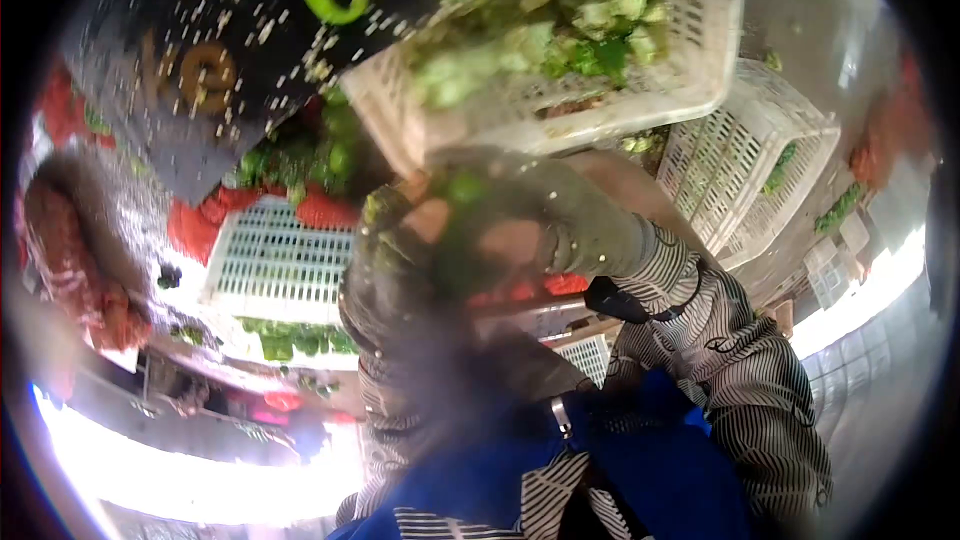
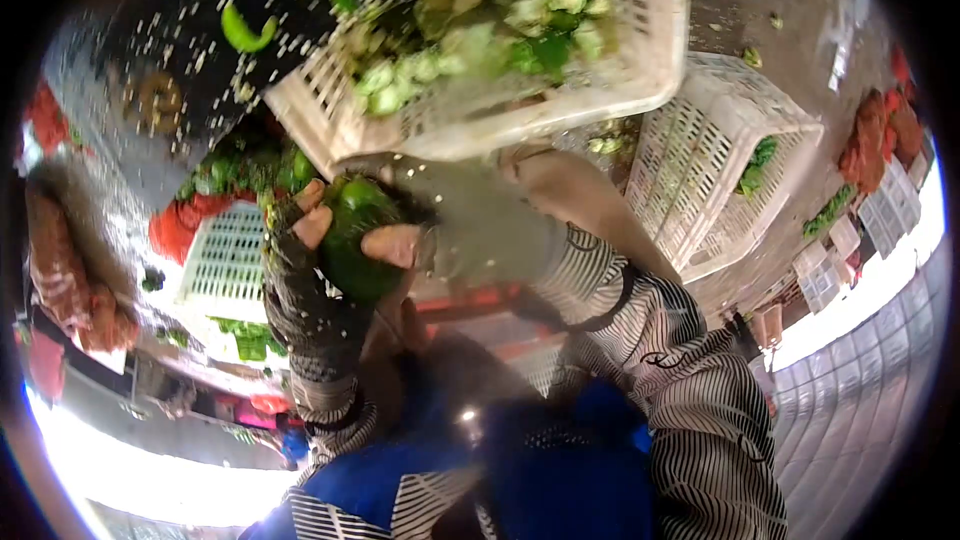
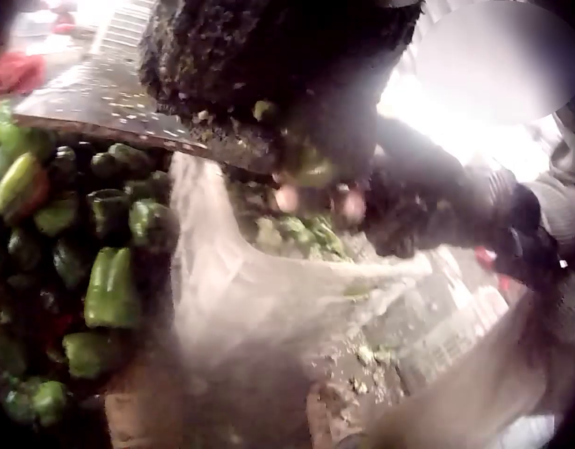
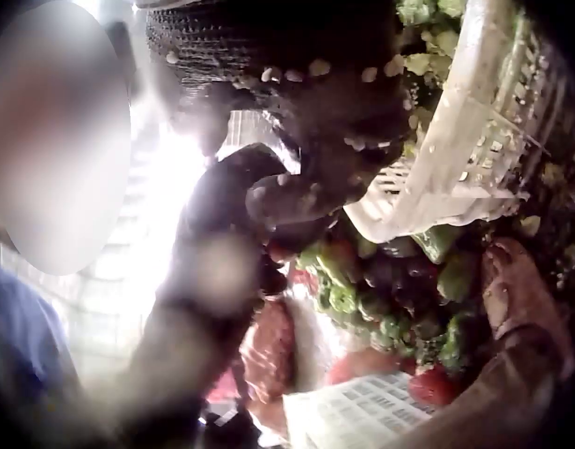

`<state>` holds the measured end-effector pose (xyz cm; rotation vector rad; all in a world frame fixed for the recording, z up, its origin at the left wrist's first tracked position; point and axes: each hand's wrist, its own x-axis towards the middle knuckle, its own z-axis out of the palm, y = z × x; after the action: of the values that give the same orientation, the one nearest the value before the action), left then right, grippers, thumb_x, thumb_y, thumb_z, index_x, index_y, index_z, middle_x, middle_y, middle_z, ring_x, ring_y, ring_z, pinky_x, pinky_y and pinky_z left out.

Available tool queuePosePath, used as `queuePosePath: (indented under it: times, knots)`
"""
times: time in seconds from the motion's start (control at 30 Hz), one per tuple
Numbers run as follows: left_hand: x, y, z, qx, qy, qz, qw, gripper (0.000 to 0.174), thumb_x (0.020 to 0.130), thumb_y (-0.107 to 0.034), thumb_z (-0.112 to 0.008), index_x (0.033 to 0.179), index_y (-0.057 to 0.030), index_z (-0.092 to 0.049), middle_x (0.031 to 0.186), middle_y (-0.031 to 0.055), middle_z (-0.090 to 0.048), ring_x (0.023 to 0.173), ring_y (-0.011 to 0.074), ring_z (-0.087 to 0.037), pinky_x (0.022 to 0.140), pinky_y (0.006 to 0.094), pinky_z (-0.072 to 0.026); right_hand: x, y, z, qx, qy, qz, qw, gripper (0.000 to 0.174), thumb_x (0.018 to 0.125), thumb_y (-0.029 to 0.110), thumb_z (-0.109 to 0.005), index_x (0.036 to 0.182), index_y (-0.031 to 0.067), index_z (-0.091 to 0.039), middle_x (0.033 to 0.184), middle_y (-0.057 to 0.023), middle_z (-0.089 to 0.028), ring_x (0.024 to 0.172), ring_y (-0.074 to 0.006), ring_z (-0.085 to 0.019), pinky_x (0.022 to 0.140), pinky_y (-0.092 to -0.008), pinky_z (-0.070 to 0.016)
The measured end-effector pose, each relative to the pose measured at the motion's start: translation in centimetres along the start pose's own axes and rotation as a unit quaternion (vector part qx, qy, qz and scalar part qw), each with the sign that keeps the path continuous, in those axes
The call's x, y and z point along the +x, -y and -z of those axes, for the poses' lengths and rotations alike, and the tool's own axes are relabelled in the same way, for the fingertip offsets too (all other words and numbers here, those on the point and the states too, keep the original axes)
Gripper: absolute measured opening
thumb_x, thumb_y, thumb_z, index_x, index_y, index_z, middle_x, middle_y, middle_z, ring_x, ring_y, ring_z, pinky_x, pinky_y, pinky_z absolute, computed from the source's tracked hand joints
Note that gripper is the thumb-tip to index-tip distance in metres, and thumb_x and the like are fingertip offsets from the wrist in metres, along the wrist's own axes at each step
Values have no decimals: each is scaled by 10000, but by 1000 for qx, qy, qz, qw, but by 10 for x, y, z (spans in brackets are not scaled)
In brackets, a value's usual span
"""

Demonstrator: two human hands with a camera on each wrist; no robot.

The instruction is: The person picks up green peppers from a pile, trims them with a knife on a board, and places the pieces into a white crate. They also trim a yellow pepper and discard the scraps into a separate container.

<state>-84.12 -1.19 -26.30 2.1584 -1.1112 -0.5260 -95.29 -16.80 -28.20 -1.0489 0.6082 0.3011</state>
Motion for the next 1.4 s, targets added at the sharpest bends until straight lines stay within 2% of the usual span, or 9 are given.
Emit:
queuePosePath:
  times: [0.23, 0.47, 0.6, 0.77, 0.87, 0.97, 1.13, 1.27, 1.4]
  knots:
    - [60, -30, -25, -87, 94, 61, 990, 615, 775, -41, -720, 1333, -37, -461, 1161, 179, -614, 1025, 295, -639, 853, 375, -524, -2, 20, 55, -98, -79, 274, 954, 572, 798, 115, -714, 1314, 28, -484, 1133, -150, -606, 1065, -277, -606, 942, -362, -493]
    - [56, -55, -14, -112, 100, 87, 985, 699, 751, 22, -748, 1364, -49, -422, 1221, 167, -595, 1106, 265, -608, 949, 361, -490, -25, 39, 51, -27, -53, 108, 992, 644, 816, 123, -682, 1398, 61, -414, 1210, -196, -581, 1093, -279, -604, 992, -367, -484]
    - [33, -71, -4, -43, 25, -58, 997, 678, 798, -18, -743, 1387, -32, -408, 1257, 154, -569, 1147, 241, -579, 954, 344, -487, -45, 33, 40, -136, -23, 421, 896, 639, 862, 52, -628, 1433, 38, -341, 1163, -194, -593, 997, -243, -620, 852, -307, -540]
    - [-11, -154, 10, -419, 10, -20, 908, 820, 812, -34, -748, 1484, -50, -277, 1318, 145, -512, 1163, 226, -555, 952, 331, -486, -86, 10, 15, -180, -120, 475, 853, 666, 856, 2, -597, 1457, 32, -311, 1237, -166, -559, 1108, -227, -580, 941, -333, -507]
    - [-44, -181, 26, -110, -28, -149, 982, 857, 826, 0, -711, 1515, -75, -206, 1312, 146, -505, 1155, 224, -552, 942, 332, -494, -152, 32, -19, -78, -80, 478, 871, 721, 809, -59, -590, 1465, 50, -311, 1346, -183, -510, 1256, -265, -503, 1067, -380, -424]
    - [-78, -215, 33, -78, -10, -191, 979, 804, 843, 30, -656, 1508, -79, -216, 1300, 140, -501, 1133, 212, -556, 937, 335, -497, -193, 29, -36, -186, -226, 601, 744, 733, 779, -42, -632, 1446, 125, -379, 1378, -157, -499, 1300, -310, -453, 1128, -386, -343]
    - [-129, -245, 42, -579, 97, -68, 806, 769, 832, 27, -654, 1486, -78, -262, 1293, 116, -508, 1119, 197, -554, 931, 324, -491, -268, 18, -75, -184, -256, 517, 796, 708, 760, -47, -655, 1416, 77, -420, 1333, -175, -529, 1264, -315, -489, 1077, -377, -397]
    - [-174, -260, 77, -324, -55, -99, 939, 730, 807, 80, -645, 1450, -93, -345, 1245, 74, -518, 1000, 124, -537, 804, 256, -497, -288, 11, -78, -271, -433, 697, 503, 553, 793, -5, -661, 1323, 20, -507, 1192, -149, -605, 1031, -268, -620, 835, -334, -544]
    - [-217, -210, 178, -39, -286, -147, 946, 633, 851, 18, -632, 1430, -68, -390, 1299, 68, -508, 1064, 125, -512, 891, 259, -447, -334, 29, -58, -149, -483, 639, 580, 448, 855, 94, -601, 1292, 26, -530, 1062, -130, -596, 819, -172, -591, 695, -298, -542]
